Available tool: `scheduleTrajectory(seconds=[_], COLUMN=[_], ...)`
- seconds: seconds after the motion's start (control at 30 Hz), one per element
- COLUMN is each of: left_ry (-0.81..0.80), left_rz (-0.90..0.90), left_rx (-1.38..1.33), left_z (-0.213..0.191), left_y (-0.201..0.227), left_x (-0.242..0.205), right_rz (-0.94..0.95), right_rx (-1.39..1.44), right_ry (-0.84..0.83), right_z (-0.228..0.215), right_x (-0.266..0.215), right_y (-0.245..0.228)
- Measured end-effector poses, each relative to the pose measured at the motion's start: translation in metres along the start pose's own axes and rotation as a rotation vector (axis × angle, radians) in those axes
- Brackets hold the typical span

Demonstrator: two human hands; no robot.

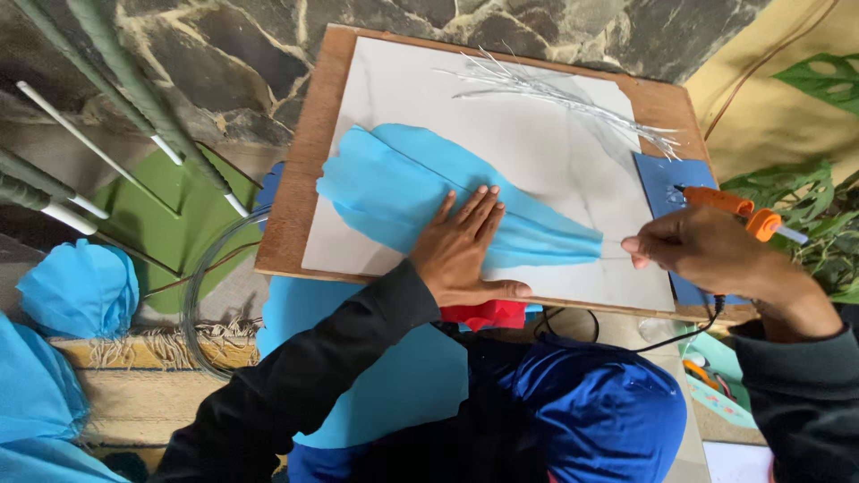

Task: The person folds blue paper into petal shapes and uses a glue gun to attach them onto a board to assemble a flower.

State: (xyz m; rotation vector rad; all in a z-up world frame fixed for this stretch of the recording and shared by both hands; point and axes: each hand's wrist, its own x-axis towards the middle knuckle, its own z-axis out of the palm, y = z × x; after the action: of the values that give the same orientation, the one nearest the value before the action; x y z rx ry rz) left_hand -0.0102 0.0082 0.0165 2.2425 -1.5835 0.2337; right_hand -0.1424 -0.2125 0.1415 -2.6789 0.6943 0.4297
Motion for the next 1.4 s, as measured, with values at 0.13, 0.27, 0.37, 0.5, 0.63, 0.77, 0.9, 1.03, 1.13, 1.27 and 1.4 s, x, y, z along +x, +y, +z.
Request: scheduleTrajectory(seconds=[0.13,0.27,0.37,0.5,0.63,0.77,0.9,1.03,1.13,1.27,1.4], left_ry=[-0.031,0.069,0.083,0.112,0.091,-0.046,0.059,0.071,0.066,0.127,0.065], left_rz=[-0.073,-0.064,-0.066,-0.080,-0.070,-0.089,-0.079,-0.102,-0.109,-0.114,-0.109], left_rx=[0.078,0.149,0.133,0.127,0.128,0.075,0.134,0.127,0.125,0.115,0.127], left_z=[-0.002,0.002,0.001,0.000,-0.004,-0.009,-0.010,-0.005,-0.006,-0.006,-0.010], left_y=[-0.021,-0.026,-0.026,-0.024,-0.027,-0.039,-0.039,-0.037,-0.037,-0.035,-0.036], left_x=[-0.003,-0.010,-0.009,-0.008,-0.008,-0.011,-0.016,-0.018,-0.017,-0.018,-0.018], right_rz=[-0.066,0.014,0.045,-0.020,-0.018,0.037,-0.053,-0.015,0.045,0.032,0.022], right_rx=[0.019,0.012,0.006,-0.182,-0.158,-0.027,-0.098,-0.036,-0.063,-0.065,-0.057], right_ry=[-0.039,-0.041,-0.037,0.024,0.052,-0.020,0.016,0.006,0.021,0.067,0.026], right_z=[0.011,0.005,-0.007,-0.021,-0.016,-0.004,-0.006,-0.023,-0.035,-0.039,-0.033], right_x=[0.006,0.004,0.002,-0.006,-0.005,0.001,0.011,0.008,0.002,0.005,0.002], right_y=[0.014,0.009,0.002,-0.013,-0.011,0.001,0.016,-0.001,-0.019,-0.019,-0.017])
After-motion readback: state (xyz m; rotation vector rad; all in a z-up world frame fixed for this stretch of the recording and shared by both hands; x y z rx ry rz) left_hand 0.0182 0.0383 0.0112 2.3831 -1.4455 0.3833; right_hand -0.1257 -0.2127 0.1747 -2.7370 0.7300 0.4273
